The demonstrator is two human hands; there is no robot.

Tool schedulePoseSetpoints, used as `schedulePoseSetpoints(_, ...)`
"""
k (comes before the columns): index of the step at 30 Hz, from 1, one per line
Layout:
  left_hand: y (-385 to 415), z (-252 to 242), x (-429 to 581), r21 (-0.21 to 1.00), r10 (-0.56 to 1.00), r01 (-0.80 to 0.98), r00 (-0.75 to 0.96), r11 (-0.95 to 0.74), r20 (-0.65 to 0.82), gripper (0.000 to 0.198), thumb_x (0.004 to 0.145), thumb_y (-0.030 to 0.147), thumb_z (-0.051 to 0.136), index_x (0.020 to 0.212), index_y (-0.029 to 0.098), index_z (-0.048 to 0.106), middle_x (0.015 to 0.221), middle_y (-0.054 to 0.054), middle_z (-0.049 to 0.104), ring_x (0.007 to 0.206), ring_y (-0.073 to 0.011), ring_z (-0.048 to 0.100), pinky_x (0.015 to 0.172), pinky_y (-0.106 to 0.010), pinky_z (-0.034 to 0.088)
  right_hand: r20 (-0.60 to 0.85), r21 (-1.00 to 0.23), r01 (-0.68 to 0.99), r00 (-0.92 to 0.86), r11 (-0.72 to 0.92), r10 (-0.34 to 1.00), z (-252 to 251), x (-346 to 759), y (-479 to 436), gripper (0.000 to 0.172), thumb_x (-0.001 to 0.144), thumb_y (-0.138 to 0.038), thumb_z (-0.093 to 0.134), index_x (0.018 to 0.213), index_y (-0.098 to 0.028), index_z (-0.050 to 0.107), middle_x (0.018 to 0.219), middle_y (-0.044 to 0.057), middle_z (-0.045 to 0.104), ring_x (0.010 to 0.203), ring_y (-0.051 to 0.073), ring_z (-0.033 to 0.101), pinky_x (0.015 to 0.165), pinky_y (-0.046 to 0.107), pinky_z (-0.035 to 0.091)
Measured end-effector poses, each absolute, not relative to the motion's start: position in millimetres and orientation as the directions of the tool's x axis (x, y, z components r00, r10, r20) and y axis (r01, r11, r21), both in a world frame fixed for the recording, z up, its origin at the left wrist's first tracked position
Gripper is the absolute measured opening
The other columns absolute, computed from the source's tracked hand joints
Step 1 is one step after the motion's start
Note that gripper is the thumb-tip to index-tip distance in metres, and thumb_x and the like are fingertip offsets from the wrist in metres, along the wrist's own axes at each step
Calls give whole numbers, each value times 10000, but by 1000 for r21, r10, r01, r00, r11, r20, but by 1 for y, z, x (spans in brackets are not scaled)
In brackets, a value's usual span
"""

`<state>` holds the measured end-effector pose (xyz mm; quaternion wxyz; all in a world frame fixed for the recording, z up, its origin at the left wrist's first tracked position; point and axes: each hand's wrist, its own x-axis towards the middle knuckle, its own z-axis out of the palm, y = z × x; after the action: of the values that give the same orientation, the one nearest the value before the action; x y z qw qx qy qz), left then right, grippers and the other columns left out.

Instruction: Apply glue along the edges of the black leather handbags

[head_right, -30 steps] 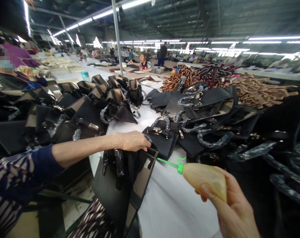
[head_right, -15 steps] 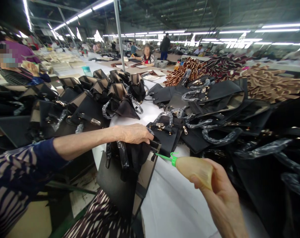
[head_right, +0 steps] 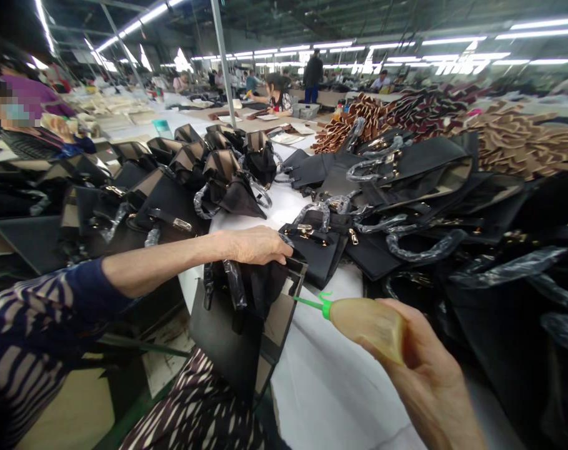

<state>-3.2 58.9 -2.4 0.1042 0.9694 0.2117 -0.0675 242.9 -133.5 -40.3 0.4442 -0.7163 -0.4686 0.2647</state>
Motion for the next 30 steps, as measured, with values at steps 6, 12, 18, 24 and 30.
schedulePoseSetpoints(6, 54, 4, -3, 183, 419, 453, 886, -873, -197, 107, 900, 204, 564, 849, 188, 656, 712, -6, 645, 612, -125, 529, 542, -230, 303, -56, -866, 438, 394, -241, 917, -43, 243, -141, 655, 540, -613, 782, 1086, -293, 617, 938, 19, 702, 793, 286, 664, 636, 326, 538)
schedulePoseSetpoints(12, 51, 5, -2, 156, 428, 462, 879, -873, -211, 101, 890, 184, 578, 853, 175, 672, 744, -19, 671, 635, -129, 550, 552, -231, 315, -69, -893, 400, 333, -207, 940, -42, 236, -151, 578, 600, -557, 788, 1080, -285, 614, 951, 21, 706, 791, 277, 666, 637, 316, 542)
schedulePoseSetpoints(18, 51, 3, -4, 143, 416, 443, 891, -885, -182, 102, 895, 190, 573, 859, 182, 668, 760, -13, 678, 646, -128, 566, 559, -230, 319, -72, -885, 417, 317, -208, 946, -52, 240, -157, 553, 639, -567, 758, 1090, -279, 619, 1017, 34, 705, 845, 290, 670, 631, 319, 553)
schedulePoseSetpoints(24, 53, 0, -5, 146, 419, 442, 893, -885, -162, 99, 890, 203, 576, 846, 193, 663, 704, 2, 644, 600, -124, 535, 541, -237, 305, 9, -891, 442, 246, -104, 969, -65, 244, -162, 512, 619, -537, 778, 1043, -284, 643, 951, 37, 726, 782, 256, 693, 633, 264, 567)
schedulePoseSetpoints(30, 56, -3, -6, 141, 417, 437, 896, -888, -149, 111, 893, 225, 566, 822, 201, 647, 690, 1, 626, 597, -130, 529, 541, -247, 296, 37, -898, 437, 199, -55, 979, -83, 249, -170, 482, 658, -521, 766, 1075, -321, 631, 988, 11, 714, 836, 225, 689, 730, 222, 544)
